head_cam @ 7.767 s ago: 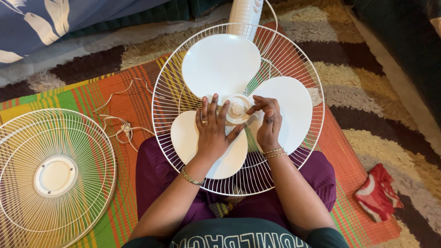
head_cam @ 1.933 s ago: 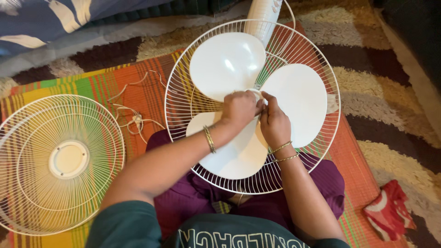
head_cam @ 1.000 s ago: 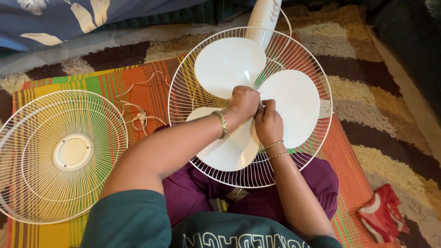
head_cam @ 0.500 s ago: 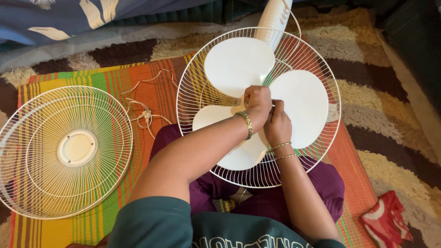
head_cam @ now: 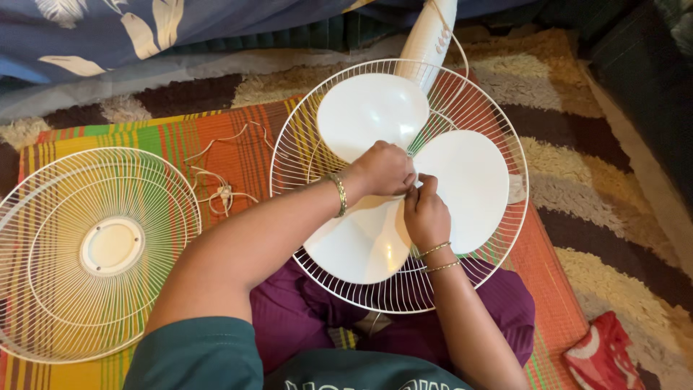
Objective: The person assembles a white pedestal fan by attaching the fan blades to the motor hub, securing them with a nut, and then attaching the rear wire cage. The person uses a cloth to wipe the fan blades during assembly.
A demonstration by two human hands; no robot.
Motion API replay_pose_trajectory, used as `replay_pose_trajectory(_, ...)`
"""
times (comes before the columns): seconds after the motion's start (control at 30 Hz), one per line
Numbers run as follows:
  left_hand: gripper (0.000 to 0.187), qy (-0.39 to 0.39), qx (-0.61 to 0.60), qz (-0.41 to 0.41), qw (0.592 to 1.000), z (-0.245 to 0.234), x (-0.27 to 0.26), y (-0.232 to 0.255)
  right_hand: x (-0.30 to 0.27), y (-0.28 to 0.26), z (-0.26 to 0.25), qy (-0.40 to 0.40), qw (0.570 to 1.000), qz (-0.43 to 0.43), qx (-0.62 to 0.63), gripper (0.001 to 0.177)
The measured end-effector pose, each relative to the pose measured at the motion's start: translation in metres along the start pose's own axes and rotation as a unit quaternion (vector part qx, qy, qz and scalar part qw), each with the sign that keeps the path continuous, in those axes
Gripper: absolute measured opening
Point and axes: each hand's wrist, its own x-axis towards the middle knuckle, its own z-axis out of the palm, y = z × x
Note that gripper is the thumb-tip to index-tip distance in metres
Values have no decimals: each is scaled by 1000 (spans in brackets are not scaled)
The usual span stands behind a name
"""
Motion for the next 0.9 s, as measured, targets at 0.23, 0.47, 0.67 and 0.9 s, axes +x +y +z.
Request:
replay_pose_trajectory(0.23,35,34,16,-39,999,21,-2,1,4,1,0,-8,1000,16,-6,25)
replay_pose_trajectory(0.47,38,3,132,-145,981,32,1,18,7,7,3,2,1000,1,-9,25)
replay_pose_trajectory(0.67,45,52,63,-239,967,-6,-1,32,13,8,-6,2,1000,-7,20,29)
replay_pose_trajectory(0.9,10,202,-224,-366,881,-64,-96,41,10,19,-6,-6,999,-15,36,30)
